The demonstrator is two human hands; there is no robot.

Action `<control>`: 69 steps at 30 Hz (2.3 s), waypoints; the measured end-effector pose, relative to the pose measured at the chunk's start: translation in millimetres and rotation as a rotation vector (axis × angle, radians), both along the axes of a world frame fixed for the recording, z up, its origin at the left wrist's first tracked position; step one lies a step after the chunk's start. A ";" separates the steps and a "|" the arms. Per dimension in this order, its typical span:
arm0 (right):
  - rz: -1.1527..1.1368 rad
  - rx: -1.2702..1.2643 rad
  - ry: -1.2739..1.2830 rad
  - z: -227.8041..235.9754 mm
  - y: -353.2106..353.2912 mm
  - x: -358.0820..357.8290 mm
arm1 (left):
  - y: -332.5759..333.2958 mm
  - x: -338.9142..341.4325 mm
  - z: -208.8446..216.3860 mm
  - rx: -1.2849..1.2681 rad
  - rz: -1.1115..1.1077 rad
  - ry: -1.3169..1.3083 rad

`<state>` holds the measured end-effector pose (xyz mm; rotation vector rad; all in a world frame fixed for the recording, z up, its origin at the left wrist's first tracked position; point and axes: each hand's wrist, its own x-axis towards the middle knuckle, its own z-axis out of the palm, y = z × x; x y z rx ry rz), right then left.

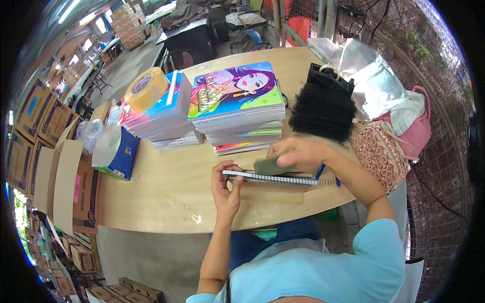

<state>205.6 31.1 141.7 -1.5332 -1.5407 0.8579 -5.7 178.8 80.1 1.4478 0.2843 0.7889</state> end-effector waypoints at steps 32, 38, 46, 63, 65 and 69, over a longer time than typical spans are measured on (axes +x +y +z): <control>-0.276 -0.141 -0.231 12.3 -5.6 -12.4 | 15.5 -2.9 0.6 -0.070 -0.128 -0.001; -0.645 -0.166 -0.569 -46.8 -65.3 -13.3 | 9.5 0.5 -12.0 -0.095 -0.149 -0.025; -1.340 -0.042 -0.834 -163.3 -132.7 -27.9 | 18.3 -47.3 -36.4 0.015 0.211 0.161; -0.412 0.239 -0.620 -61.5 -8.0 -89.0 | -60.1 -261.1 8.7 0.293 1.314 0.208; -0.347 0.265 -0.624 -54.5 -3.3 -95.9 | -75.5 -274.7 21.2 0.318 1.341 0.155; -0.259 0.297 -0.617 -47.5 6.6 -113.6 | -103.7 -301.2 46.1 0.384 1.401 0.100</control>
